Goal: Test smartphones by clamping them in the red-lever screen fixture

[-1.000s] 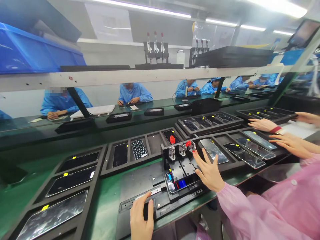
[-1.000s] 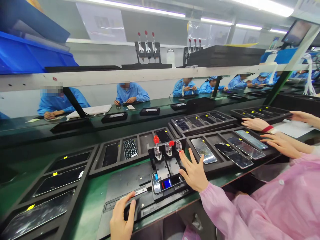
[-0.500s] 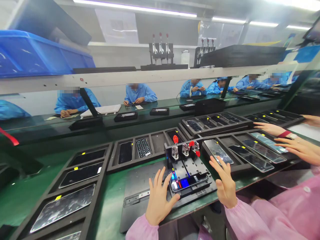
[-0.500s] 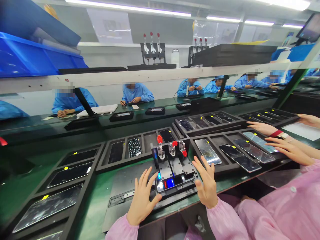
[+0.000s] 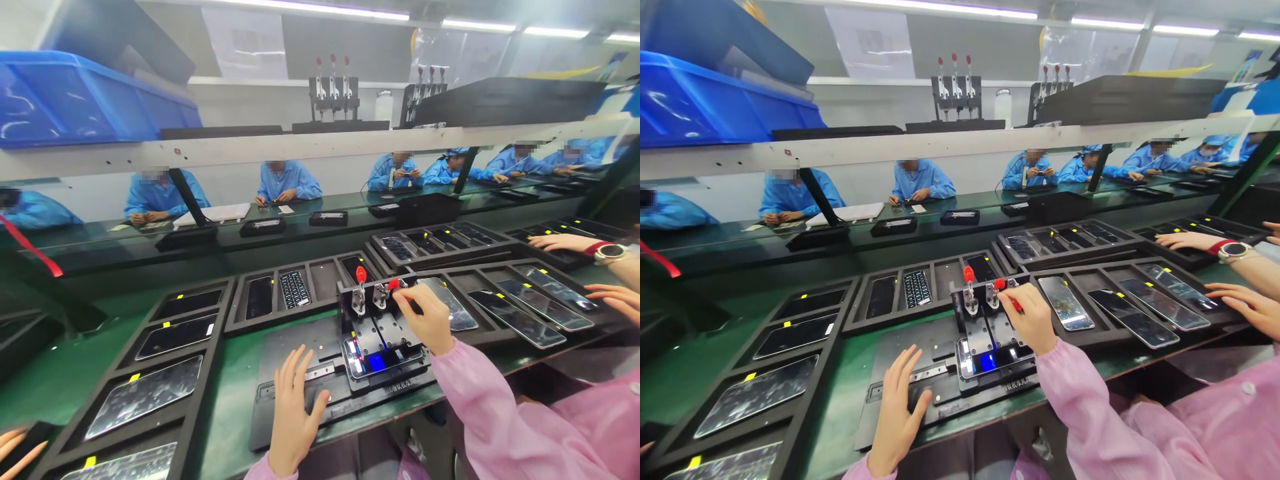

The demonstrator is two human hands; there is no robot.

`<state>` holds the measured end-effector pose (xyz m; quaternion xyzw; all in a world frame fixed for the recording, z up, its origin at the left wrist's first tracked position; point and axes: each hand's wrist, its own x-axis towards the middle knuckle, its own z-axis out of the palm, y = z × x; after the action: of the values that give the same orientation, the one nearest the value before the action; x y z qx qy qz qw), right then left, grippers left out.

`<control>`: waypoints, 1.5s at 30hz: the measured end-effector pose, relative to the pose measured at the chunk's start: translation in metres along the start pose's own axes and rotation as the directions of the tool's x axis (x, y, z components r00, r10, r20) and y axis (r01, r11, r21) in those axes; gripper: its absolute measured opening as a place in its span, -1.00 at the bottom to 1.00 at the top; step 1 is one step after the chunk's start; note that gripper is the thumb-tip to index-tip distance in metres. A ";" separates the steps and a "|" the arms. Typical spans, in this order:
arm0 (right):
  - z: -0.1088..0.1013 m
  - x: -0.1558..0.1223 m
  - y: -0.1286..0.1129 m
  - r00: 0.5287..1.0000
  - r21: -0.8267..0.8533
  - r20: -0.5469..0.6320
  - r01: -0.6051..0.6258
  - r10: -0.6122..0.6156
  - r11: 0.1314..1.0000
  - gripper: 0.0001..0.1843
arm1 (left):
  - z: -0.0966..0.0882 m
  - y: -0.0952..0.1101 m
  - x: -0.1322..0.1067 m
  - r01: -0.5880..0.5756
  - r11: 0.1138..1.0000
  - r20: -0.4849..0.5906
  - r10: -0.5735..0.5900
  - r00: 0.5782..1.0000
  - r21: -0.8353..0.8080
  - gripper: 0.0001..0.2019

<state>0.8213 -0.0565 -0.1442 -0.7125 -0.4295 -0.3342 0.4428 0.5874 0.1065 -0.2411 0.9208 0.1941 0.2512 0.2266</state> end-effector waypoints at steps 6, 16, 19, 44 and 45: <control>0.015 0.050 0.003 0.985 -0.009 0.149 -0.086 0.086 0.996 -0.76 | -0.002 -0.017 -0.021 0.027 0.997 -0.075 -0.032 0.997 -0.070 -0.51; 0.008 0.071 0.003 0.925 0.014 0.341 -0.184 0.168 0.983 -0.67 | -0.001 -0.031 -0.013 0.073 0.997 -0.093 -0.072 0.993 0.001 -0.56; 0.007 0.068 -0.001 0.938 0.030 0.300 -0.189 0.171 0.982 -0.70 | 0.001 -0.030 -0.013 0.071 0.997 -0.090 -0.069 0.994 0.029 -0.58; -0.029 -0.178 0.017 0.461 0.220 -0.009 -0.865 0.887 0.452 -0.53 | 0.007 -0.032 -0.019 -0.019 0.986 -0.085 0.033 0.996 0.168 -0.77; -0.030 -0.176 0.018 0.471 0.196 0.016 -0.867 0.882 0.459 -0.54 | 0.007 -0.032 -0.019 -0.020 0.985 -0.084 0.035 0.996 0.168 -0.77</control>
<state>0.7629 -0.1438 -0.2900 -0.7740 -0.0114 -0.0512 0.6310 0.5682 0.1219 -0.2704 0.9274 0.2114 0.2769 0.1363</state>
